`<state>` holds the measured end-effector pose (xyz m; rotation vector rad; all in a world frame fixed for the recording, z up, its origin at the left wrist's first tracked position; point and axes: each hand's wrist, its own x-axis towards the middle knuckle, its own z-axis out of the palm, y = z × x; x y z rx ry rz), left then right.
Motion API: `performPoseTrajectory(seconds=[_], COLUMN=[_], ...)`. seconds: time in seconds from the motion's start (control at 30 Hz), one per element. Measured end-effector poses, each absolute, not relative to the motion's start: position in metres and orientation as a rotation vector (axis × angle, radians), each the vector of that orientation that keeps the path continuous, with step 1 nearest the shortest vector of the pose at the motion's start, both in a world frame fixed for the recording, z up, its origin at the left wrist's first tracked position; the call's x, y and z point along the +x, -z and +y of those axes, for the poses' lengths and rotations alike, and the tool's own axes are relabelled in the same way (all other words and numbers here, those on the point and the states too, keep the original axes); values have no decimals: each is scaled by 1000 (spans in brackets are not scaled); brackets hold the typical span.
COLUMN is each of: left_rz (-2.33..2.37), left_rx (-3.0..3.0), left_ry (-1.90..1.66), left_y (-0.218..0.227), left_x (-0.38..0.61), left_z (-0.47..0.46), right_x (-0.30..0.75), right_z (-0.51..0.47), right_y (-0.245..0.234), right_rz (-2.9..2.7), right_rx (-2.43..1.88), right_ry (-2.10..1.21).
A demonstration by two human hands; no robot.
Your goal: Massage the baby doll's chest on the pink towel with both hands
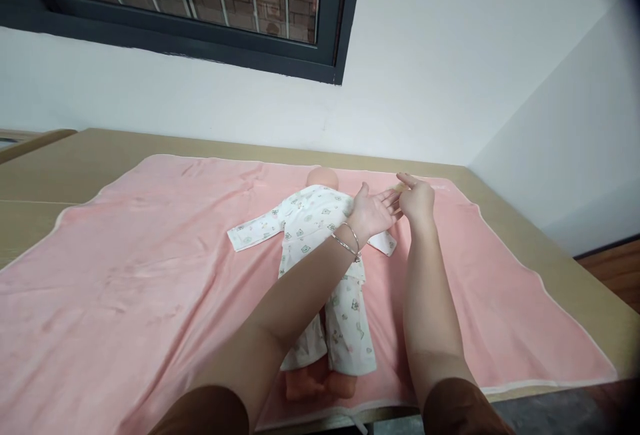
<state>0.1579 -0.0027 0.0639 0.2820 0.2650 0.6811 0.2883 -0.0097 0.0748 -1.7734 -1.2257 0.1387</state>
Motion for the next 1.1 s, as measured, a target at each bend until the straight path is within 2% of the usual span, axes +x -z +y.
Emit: performPoseTrajectory(seconds=[0.43, 0.63, 0.77, 0.87, 1.1], left_rz=[495, 512, 541, 573, 617], left_rx=[419, 542, 581, 541, 749], left_ry=[-655, -749, -824, -819, -815], left_y=[-54, -83, -95, -99, -96], left_x=[58, 31, 17, 15, 24], left_z=[-38, -33, -30, -33, -35], right_x=[284, 283, 259, 226, 150], right_z=[-8, -9, -18, -29, -48], right_y=[-68, -69, -80, -87, -82], right_rz=[-1208, -1218, -1184, -1337, -2010], right_rx=[-1763, -1775, -1736, -1559, -1348], right_ry=[-48, -44, 153, 173, -145])
